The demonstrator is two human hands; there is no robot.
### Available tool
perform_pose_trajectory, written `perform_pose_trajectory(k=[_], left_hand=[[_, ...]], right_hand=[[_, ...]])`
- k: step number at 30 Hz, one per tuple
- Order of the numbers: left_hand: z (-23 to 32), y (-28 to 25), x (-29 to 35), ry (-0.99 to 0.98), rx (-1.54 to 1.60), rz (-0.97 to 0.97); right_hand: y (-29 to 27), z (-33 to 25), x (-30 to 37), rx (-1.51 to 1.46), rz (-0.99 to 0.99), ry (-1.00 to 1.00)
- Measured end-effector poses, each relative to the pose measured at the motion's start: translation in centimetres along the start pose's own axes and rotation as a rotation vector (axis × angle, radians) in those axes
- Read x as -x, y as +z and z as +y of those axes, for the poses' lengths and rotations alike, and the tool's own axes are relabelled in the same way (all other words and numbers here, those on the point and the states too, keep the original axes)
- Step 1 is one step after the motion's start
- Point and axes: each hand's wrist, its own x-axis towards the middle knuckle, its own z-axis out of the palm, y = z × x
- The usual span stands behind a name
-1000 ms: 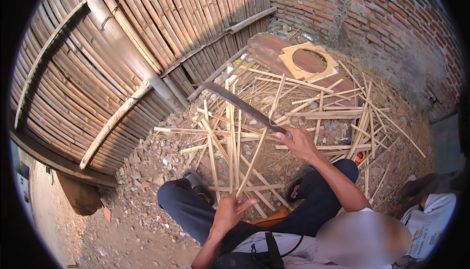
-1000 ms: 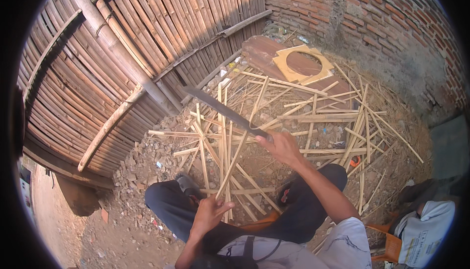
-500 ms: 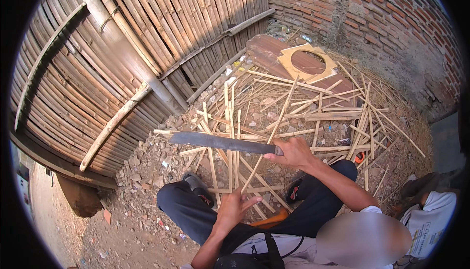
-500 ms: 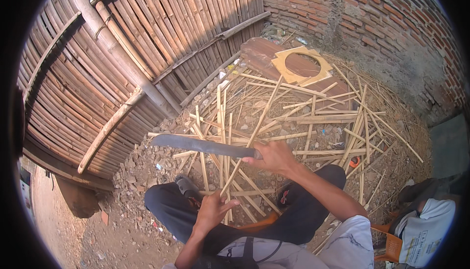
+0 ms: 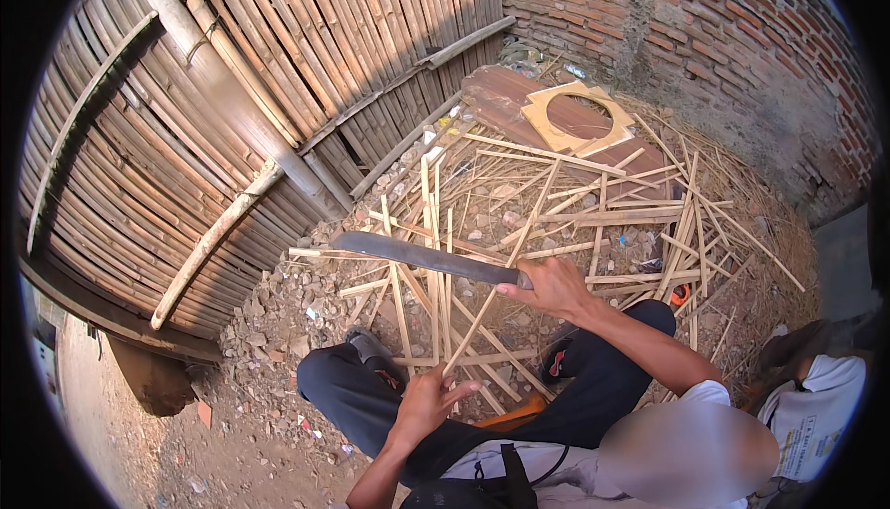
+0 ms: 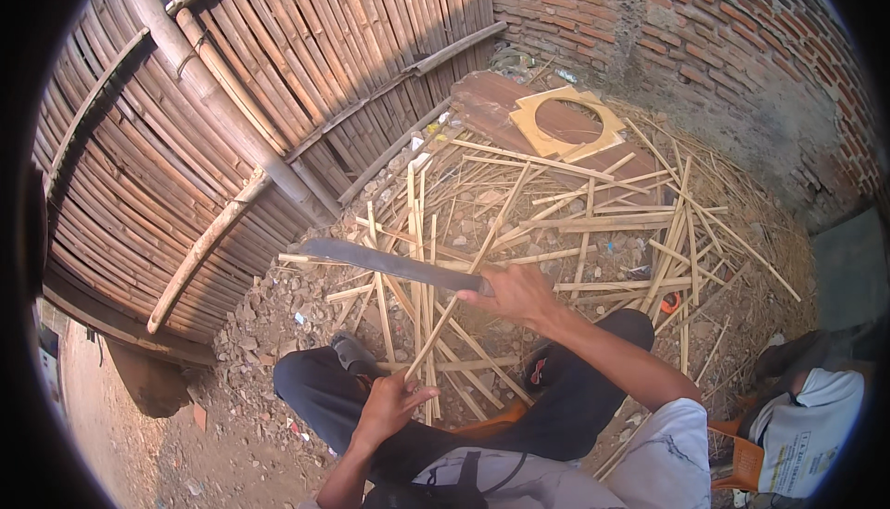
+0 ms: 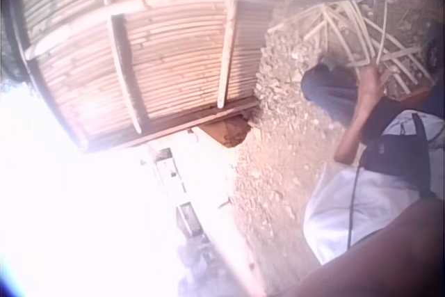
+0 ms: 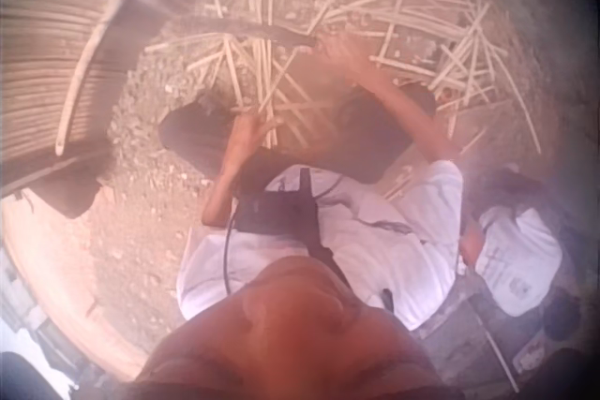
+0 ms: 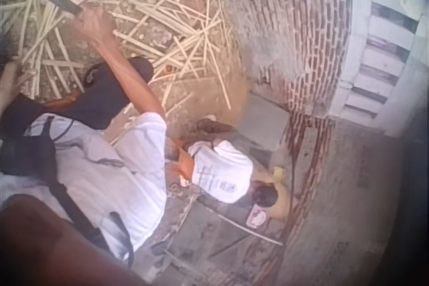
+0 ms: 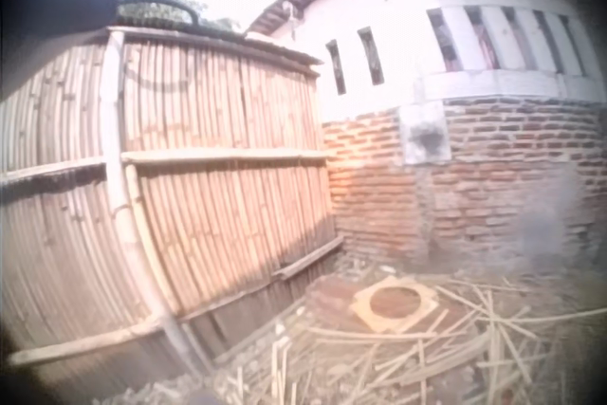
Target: The person sits on the ground and uses a long, curved blade to shave thin strips of bamboo. They hold the bamboo in one hand and draw the blade along its length to remove the outer layer, creating fine shavings that fall to the ground.
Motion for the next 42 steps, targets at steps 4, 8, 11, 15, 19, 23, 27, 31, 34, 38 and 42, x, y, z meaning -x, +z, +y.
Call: perform_pose_trajectory(k=[4,8,11,15,19,23,27,31,34,38,42], left_hand=[[-0.5,0.9,-0.4,0.053,0.038,0.065],[-2.5,-1.0,4.5,-0.012,0.075,0.002],[-3.6,-2.6,7.4,-0.013,0.085,0.054],[-4.4,-4.7,7.4,-0.138,0.043,0.170],[-5.9,-4.8,5.8,-0.107,0.067,0.253],[-6.2,-4.8,3.2,-0.152,0.245,0.166],[-4.4,-3.7,0.4,-0.067,0.287,0.179],[-2.0,-2.5,-2.4,-0.038,0.332,0.093],[-0.8,-0.9,-4.2,0.030,0.345,0.078],[0.6,1.0,-5.4,0.141,0.332,0.096],[3.4,0.9,-5.0,0.142,0.231,0.147]], right_hand=[[0.7,-0.6,0.4,-0.010,0.035,-0.077],[-2.8,8.7,-3.2,-0.068,0.182,0.382],[-4.6,15.8,-4.0,0.017,0.245,0.659],[-3.0,23.6,-1.5,-0.161,0.323,0.721],[-1.8,21.8,-0.5,-0.650,0.229,0.846],[-3.9,17.0,0.2,-0.583,0.219,0.743],[-4.2,11.6,0.6,-0.530,0.273,0.490],[-1.9,7.2,1.4,-0.409,0.363,0.264],[-1.1,1.4,1.9,-0.424,0.324,0.189],[1.7,-2.0,2.8,-0.353,0.215,0.089],[4.4,-3.7,4.1,-0.279,0.180,0.022]])
